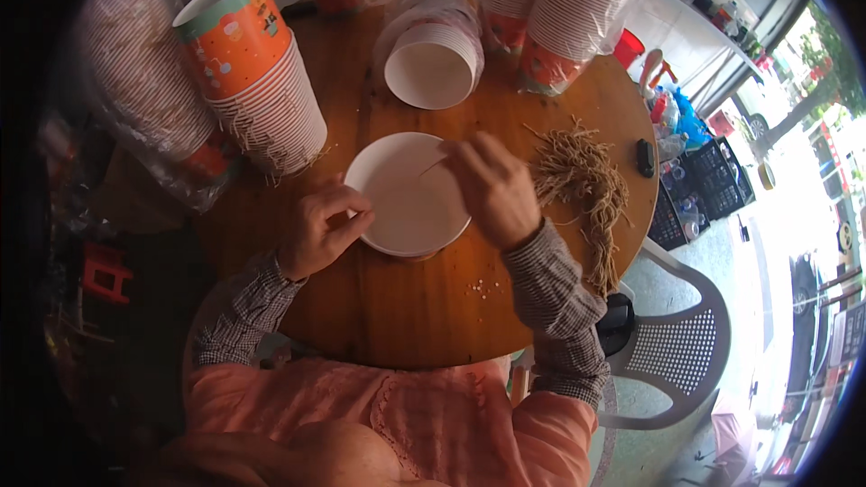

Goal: Attaching strings to decorative paper cups to create small gift bags or containers.

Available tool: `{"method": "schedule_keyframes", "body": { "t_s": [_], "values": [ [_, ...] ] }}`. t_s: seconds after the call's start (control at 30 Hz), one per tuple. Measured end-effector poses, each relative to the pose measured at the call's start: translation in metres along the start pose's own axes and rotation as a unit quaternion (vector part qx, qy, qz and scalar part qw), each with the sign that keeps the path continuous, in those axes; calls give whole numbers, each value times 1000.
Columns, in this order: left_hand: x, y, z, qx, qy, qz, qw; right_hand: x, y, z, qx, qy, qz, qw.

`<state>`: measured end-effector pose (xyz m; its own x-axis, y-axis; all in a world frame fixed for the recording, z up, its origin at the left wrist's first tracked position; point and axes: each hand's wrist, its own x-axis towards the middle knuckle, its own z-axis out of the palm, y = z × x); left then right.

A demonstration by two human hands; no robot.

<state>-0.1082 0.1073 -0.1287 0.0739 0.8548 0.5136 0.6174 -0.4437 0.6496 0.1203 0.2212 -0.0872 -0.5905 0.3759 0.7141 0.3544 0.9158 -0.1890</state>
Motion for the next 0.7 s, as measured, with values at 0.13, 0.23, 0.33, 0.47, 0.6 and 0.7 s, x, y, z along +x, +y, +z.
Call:
{"method": "schedule_keyframes", "body": {
  "t_s": [0.13, 0.23, 0.33, 0.47, 0.6, 0.7],
  "values": [
    [-7, -6, -3, 76, -2, 60, 995, -34, 32, -16, 17, 1, 106, 994],
    [-7, -10, -3, 56, -15, 85, 995, -58, 32, -11, 39, -19, 128, 991],
    [-6, -10, 2, 112, -15, 122, 986, -64, 42, -9, 42, 14, 113, 993],
    [-2, -10, 5, 154, -24, 155, 976, -75, 46, 1, 52, 22, 158, 986],
    [-1, -7, 4, 184, -27, 180, 966, -88, 24, 0, 91, -25, 140, 986],
    [-2, -5, 5, 196, -27, 181, 963, -118, -3, 17, 82, -60, 54, 993]
  ]
}}
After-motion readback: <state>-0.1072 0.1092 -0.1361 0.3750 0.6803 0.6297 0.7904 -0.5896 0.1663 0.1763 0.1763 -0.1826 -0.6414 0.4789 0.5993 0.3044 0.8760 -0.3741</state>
